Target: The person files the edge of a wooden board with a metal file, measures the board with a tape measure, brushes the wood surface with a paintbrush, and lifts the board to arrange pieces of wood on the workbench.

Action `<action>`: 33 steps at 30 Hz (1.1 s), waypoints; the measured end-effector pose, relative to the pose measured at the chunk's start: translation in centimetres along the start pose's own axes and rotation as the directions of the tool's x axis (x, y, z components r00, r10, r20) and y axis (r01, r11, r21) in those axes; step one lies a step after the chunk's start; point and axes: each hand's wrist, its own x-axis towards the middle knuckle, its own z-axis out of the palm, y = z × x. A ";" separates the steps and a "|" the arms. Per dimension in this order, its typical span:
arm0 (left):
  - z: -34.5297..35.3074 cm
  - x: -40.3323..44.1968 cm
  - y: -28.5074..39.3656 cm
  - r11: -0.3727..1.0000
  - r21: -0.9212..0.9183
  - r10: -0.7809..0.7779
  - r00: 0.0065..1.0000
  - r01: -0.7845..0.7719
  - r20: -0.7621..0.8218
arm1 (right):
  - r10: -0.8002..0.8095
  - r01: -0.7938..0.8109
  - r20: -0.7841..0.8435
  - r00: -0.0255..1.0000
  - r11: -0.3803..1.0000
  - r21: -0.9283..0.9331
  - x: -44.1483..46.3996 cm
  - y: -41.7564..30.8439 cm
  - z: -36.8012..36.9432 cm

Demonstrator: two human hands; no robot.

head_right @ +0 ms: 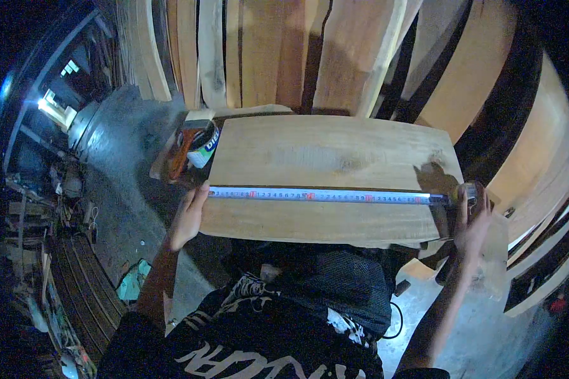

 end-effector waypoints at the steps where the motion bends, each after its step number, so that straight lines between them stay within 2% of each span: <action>1: 0.1 0.1 -0.4 1.000 0.001 0.016 1.000 -0.016 -0.003 | -0.065 0.065 -0.008 0.998 0.997 -0.050 0.1 -0.4 0.2; 4: -0.2 0.0 -0.2 1.000 -0.014 0.015 1.000 -0.015 0.013 | -0.014 0.012 0.017 1.000 0.995 0.102 -0.1 -2.6 1.2; 5: -0.1 0.0 0.0 1.000 -0.023 0.007 1.000 -0.007 0.023 | -0.056 0.054 0.046 0.997 0.998 0.043 0.1 -3.5 1.3; 8: 0.2 -0.2 0.2 1.000 -0.016 0.017 0.999 -0.018 -0.030 | -0.019 0.012 0.159 0.987 0.999 0.045 0.3 -9.4 1.1; 10: 0.5 0.3 -1.6 0.999 -0.013 0.051 0.997 -0.052 -0.059 | -0.124 0.088 0.177 0.976 0.976 0.197 0.2 -10.9 2.5; 12: 0.6 0.5 -2.4 0.999 -0.017 0.044 0.998 -0.045 -0.050 | -0.159 0.100 0.252 0.955 0.968 0.231 0.2 -13.2 2.7; 17: 0.1 0.1 -1.0 1.000 0.003 -0.002 1.000 0.002 -0.002 | -0.254 0.162 0.379 0.890 0.953 0.258 0.5 -17.0 3.7; 23: 0.5 0.2 -1.5 1.000 0.031 0.004 0.998 -0.002 -0.067 | -0.366 0.246 0.495 0.788 0.924 0.292 0.4 -20.8 4.7; 26: 0.2 0.2 -1.3 0.999 0.036 0.011 1.000 -0.011 -0.024 | -0.420 0.310 0.504 0.754 0.905 0.292 0.2 -21.9 5.4; 29: 0.1 0.2 -2.4 0.969 0.225 0.131 0.983 -0.099 -0.130 | -0.434 0.305 0.533 0.726 0.898 0.316 0.1 -23.2 5.6; 30: -0.1 0.0 -1.7 0.972 0.206 0.141 0.981 -0.112 -0.134 | -0.433 0.303 0.542 0.720 0.899 0.316 0.0 -23.4 5.8; 33: -0.6 -1.0 1.7 0.976 0.179 0.153 0.979 -0.128 -0.135 | -0.564 0.370 0.425 0.708 0.809 0.457 -0.7 -23.6 7.1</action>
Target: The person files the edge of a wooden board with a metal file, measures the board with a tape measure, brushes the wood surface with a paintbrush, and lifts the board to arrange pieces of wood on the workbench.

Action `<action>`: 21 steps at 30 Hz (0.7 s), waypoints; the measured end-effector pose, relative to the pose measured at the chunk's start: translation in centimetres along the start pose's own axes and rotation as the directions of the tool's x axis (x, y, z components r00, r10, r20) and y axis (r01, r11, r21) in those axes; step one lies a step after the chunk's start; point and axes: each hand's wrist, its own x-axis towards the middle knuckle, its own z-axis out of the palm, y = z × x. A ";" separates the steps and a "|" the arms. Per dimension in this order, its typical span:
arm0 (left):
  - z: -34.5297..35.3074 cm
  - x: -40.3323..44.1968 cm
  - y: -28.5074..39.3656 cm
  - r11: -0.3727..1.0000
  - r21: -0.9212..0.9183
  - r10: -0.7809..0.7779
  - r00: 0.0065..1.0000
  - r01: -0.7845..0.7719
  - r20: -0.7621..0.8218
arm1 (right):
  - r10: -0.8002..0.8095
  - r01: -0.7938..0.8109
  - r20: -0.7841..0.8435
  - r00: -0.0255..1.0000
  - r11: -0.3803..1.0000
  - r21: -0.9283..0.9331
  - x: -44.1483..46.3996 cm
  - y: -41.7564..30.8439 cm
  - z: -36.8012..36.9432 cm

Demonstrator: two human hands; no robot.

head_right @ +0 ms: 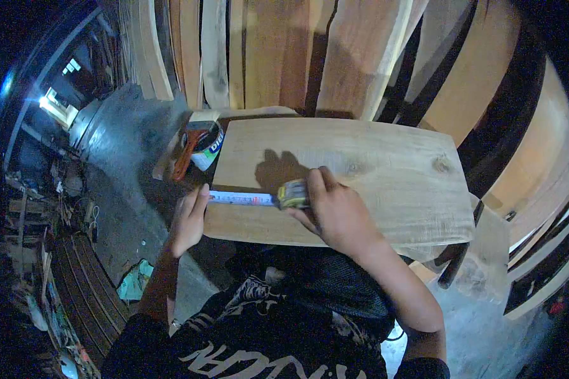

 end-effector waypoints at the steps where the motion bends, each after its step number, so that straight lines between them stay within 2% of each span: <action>1: -0.2 -0.1 0.5 1.000 0.012 -0.006 1.000 0.006 0.008 | 0.003 -0.003 0.012 1.000 1.000 0.016 0.1 -0.4 0.2; 2: -0.4 -0.2 0.7 1.000 0.024 -0.014 1.000 0.013 0.015 | 0.004 -0.005 0.025 1.000 0.999 0.033 0.2 -0.9 0.2; 5: -0.8 0.0 -0.2 0.990 0.006 0.138 0.958 -0.141 -0.251 | 0.026 -0.027 0.025 0.999 0.997 0.075 0.3 -0.8 0.1; 6: -1.5 0.0 0.3 0.992 -0.046 0.102 0.962 -0.118 -0.252 | 0.035 -0.036 0.020 0.999 0.996 0.084 0.3 -0.6 0.0; 9: -1.5 -0.4 1.9 0.988 -0.052 0.133 0.974 -0.145 -0.183 | 0.106 -0.109 0.041 0.994 0.991 0.075 0.0 -0.3 0.0; 10: -0.9 -0.6 2.2 0.993 -0.065 0.087 0.990 -0.094 -0.108 | 0.088 -0.090 0.018 0.996 0.991 0.098 0.0 -0.3 -0.1; 13: 0.6 -1.2 5.1 0.983 -0.071 0.172 0.983 -0.167 0.070 | 0.038 -0.031 -0.037 0.999 0.983 0.181 -0.3 -0.3 -0.2; 16: 1.5 -1.0 7.4 0.982 -0.070 0.185 0.966 -0.175 0.180 | -0.019 0.029 -0.038 0.999 0.954 0.299 -0.5 0.2 -0.6; 19: 2.8 -1.1 8.3 0.900 -0.080 0.435 0.889 -0.428 0.140 | -0.101 0.093 -0.004 0.995 0.901 0.423 -0.8 1.0 -1.6; 20: 2.9 -1.2 8.7 0.922 -0.121 0.386 0.888 -0.367 0.251 | -0.122 0.115 -0.012 0.992 0.889 0.442 -0.9 1.2 -1.6; 21: 3.2 -1.4 8.9 0.901 -0.062 0.428 0.862 -0.429 0.272 | -0.144 0.137 -0.020 0.989 0.876 0.462 -1.0 1.5 -1.6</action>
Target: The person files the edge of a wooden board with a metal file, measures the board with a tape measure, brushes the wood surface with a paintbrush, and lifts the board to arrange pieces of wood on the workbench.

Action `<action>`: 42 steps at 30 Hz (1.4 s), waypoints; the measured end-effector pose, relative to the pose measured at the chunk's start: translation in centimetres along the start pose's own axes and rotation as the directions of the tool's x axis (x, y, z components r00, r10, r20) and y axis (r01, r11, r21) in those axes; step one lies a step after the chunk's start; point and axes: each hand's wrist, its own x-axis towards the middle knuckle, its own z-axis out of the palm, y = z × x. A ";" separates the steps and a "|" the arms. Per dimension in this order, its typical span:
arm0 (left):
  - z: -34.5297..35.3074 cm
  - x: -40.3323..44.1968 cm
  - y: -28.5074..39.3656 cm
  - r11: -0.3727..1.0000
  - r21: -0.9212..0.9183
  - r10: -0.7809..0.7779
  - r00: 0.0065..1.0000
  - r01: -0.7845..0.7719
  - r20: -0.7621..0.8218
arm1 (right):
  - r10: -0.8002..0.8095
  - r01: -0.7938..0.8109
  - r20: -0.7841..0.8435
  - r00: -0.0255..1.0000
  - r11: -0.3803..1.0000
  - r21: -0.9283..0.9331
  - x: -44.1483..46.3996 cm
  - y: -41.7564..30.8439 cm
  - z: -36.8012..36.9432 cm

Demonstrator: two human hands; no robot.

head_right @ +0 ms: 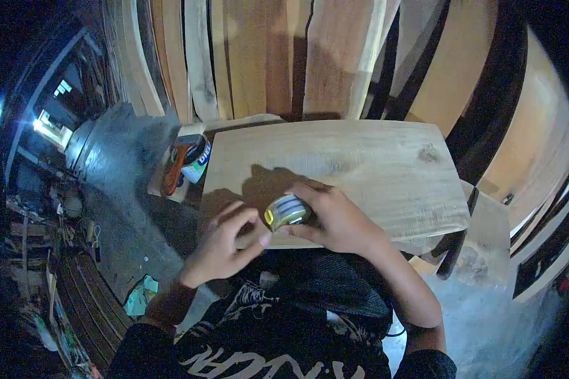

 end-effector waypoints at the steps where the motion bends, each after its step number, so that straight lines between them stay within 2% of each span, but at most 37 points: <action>1: 0.2 0.0 0.2 0.996 0.074 0.046 0.999 -0.048 0.028 | 0.047 -0.048 0.030 0.998 0.998 0.030 -0.1 0.0 -0.2; 2: 0.5 0.1 0.4 0.985 0.146 0.088 0.994 -0.096 0.060 | 0.094 -0.098 0.061 0.994 0.993 0.059 -0.2 -0.1 -0.6; 3: 0.2 0.5 1.2 0.991 0.127 0.025 0.994 -0.038 0.102 | 0.140 -0.148 0.094 0.986 0.985 0.086 -0.3 -0.2 -0.9; 6: 1.5 0.9 0.7 0.975 0.166 0.149 0.989 -0.151 0.025 | 0.152 -0.165 0.082 0.985 0.971 0.173 -0.5 -0.2 -1.2; 9: 1.6 1.6 2.1 0.998 0.015 0.062 0.996 -0.063 0.069 | 0.104 -0.104 0.005 0.995 0.991 0.080 -0.8 -0.6 -1.5; 12: 2.9 2.0 1.4 0.984 -0.027 0.180 0.983 -0.178 0.050 | 0.083 -0.080 -0.032 0.996 0.994 0.069 -1.4 -0.2 -1.4; 15: 3.2 2.5 1.9 0.975 0.065 0.213 0.977 -0.212 -0.009 | 0.121 -0.117 -0.052 0.991 0.991 0.071 -2.2 -0.5 -1.3; 18: 1.2 3.4 3.1 0.998 -0.066 0.012 0.987 -0.002 0.160 | 0.188 -0.188 -0.003 0.982 0.981 -0.048 -2.7 -1.2 -2.3; 19: 0.8 3.6 2.9 1.000 0.027 -0.014 0.976 0.008 0.219 | 0.195 -0.195 -0.002 0.981 0.980 -0.037 -3.0 -1.2 -2.5; 22: 0.6 4.3 2.6 0.975 -0.216 0.097 0.980 -0.058 0.174 | 0.218 -0.218 0.005 0.976 0.976 0.021 -3.4 -1.0 -2.8; 23: 0.1 4.7 2.6 0.985 -0.158 0.116 0.954 -0.074 0.277 | 0.226 -0.226 0.012 0.974 0.972 0.056 -3.4 -0.9 -2.9; 26: 0.5 5.7 3.1 0.951 -0.287 0.197 0.935 -0.111 0.294 | 0.225 -0.220 -0.008 0.974 0.961 0.166 -3.7 -0.9 -2.9; 30: 1.1 6.5 3.0 0.955 -0.266 0.212 0.932 -0.133 0.294 | 0.171 -0.159 -0.039 0.985 0.964 0.213 -4.2 -0.1 -2.6; 33: 1.0 6.5 3.4 0.966 -0.230 0.185 0.939 -0.120 0.289 | 0.211 -0.198 -0.026 0.977 0.948 0.251 -4.4 -0.4 -2.7; 35: 1.3 6.1 3.6 0.983 -0.136 0.159 0.948 -0.126 0.276 | 0.218 -0.204 -0.041 0.975 0.954 0.222 -4.5 -0.3 -2.5; 36: 1.2 6.0 3.6 0.984 -0.152 0.138 0.948 -0.097 0.287 | 0.221 -0.207 -0.049 0.974 0.956 0.207 -4.6 -0.3 -2.4; 39: 1.1 5.7 3.7 0.981 -0.191 0.089 0.950 -0.032 0.298 | 0.211 -0.214 -0.090 0.973 0.976 -0.033 -4.7 -0.9 -2.2; 42: 1.7 5.1 3.0 0.977 -0.213 0.073 0.962 -0.016 0.262 | 0.123 -0.149 -0.115 0.986 0.957 -0.249 -4.7 -0.9 -1.8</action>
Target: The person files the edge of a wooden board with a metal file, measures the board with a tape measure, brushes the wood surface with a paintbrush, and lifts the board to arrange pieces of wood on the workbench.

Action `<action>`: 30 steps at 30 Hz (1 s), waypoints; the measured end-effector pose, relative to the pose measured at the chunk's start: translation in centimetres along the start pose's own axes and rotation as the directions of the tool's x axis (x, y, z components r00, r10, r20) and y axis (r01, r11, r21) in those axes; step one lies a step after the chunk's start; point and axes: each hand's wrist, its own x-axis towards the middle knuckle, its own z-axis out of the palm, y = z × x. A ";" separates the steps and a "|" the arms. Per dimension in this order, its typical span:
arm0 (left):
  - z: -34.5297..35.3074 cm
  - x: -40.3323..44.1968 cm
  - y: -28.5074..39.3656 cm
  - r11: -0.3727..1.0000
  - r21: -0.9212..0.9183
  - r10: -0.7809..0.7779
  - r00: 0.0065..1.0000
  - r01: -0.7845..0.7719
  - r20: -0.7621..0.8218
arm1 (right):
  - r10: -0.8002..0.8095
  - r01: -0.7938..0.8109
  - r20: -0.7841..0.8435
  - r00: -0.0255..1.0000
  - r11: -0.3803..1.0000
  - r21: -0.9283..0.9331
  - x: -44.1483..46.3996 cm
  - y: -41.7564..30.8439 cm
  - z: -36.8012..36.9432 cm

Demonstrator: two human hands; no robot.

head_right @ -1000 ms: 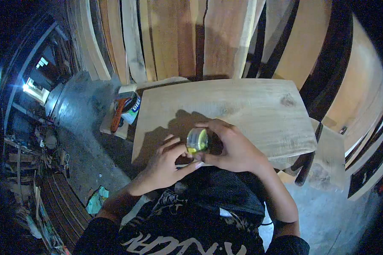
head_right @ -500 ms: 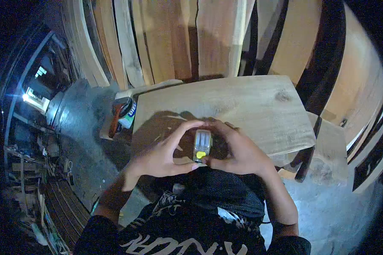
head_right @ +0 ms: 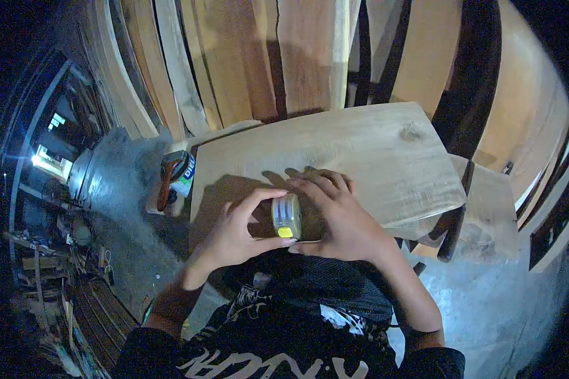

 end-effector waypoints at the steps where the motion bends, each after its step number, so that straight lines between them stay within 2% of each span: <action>1: 0.2 -0.1 -0.2 1.000 -0.013 -0.003 1.000 0.002 -0.008 | -0.011 0.011 0.009 1.000 0.998 -0.054 0.0 0.0 0.3; 3: 0.4 -0.3 -0.2 1.000 -0.011 -0.016 1.000 0.016 -0.016 | -0.033 0.037 0.029 0.999 0.987 -0.159 0.1 0.0 1.0; 8: 0.3 -0.2 0.2 1.000 -0.005 -0.024 1.000 0.023 -0.018 | -0.015 0.018 0.023 1.000 0.988 -0.151 0.0 0.0 1.5; 14: 0.3 0.0 0.1 0.990 0.141 -0.019 1.000 0.019 -0.003 | 0.027 -0.023 0.037 0.999 0.995 -0.095 -0.1 0.2 1.6; 17: 0.8 -0.2 -0.8 0.977 0.212 0.021 0.998 -0.008 -0.057 | 0.026 -0.023 0.040 0.999 0.997 -0.076 -0.1 0.2 1.6; 20: 0.3 -0.1 0.2 0.983 0.182 0.035 0.998 -0.023 -0.060 | 0.023 -0.019 0.049 0.999 0.996 -0.089 -0.1 0.2 1.7; 21: 0.2 -0.1 0.3 0.971 0.231 0.087 0.994 -0.069 -0.070 | 0.034 -0.028 0.059 0.998 0.995 -0.099 0.0 0.1 1.7; 24: -0.7 0.2 1.1 0.964 0.260 0.058 0.998 -0.049 -0.028 | 0.022 -0.017 0.049 0.999 0.994 -0.112 0.0 0.2 1.9; 30: -0.6 0.4 0.6 0.964 0.257 0.085 0.996 -0.071 -0.041 | -0.001 0.004 0.039 0.999 0.997 -0.073 0.2 0.3 1.6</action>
